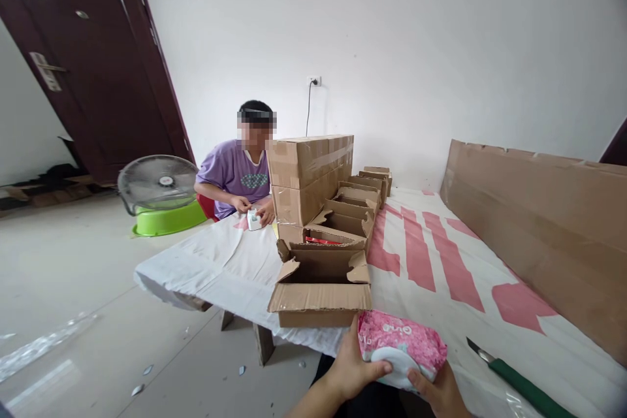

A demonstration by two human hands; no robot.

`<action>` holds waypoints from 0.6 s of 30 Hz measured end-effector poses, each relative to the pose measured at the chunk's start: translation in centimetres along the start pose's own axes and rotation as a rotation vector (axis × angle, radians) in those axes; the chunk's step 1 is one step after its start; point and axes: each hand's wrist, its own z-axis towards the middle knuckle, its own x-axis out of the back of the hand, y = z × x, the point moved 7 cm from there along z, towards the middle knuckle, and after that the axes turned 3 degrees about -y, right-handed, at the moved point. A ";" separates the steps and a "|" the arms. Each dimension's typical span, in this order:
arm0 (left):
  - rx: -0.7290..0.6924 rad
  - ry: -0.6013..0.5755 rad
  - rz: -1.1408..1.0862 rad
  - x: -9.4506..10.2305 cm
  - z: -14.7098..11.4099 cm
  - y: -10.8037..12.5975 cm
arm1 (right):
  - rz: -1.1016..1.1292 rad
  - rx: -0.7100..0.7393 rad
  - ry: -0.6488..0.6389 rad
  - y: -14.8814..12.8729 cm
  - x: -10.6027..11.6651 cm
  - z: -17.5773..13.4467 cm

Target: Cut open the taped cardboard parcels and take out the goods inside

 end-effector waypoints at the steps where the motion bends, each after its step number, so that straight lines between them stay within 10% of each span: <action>1: 0.005 -0.001 0.000 0.0 0.0 0.0 | 0.009 -0.007 0.005 0.0 0.0 0.0; 18: 0.015 0.006 0.017 0.1 -0.1 0.2 | -0.006 0.009 -0.026 1.6 0.5 0.1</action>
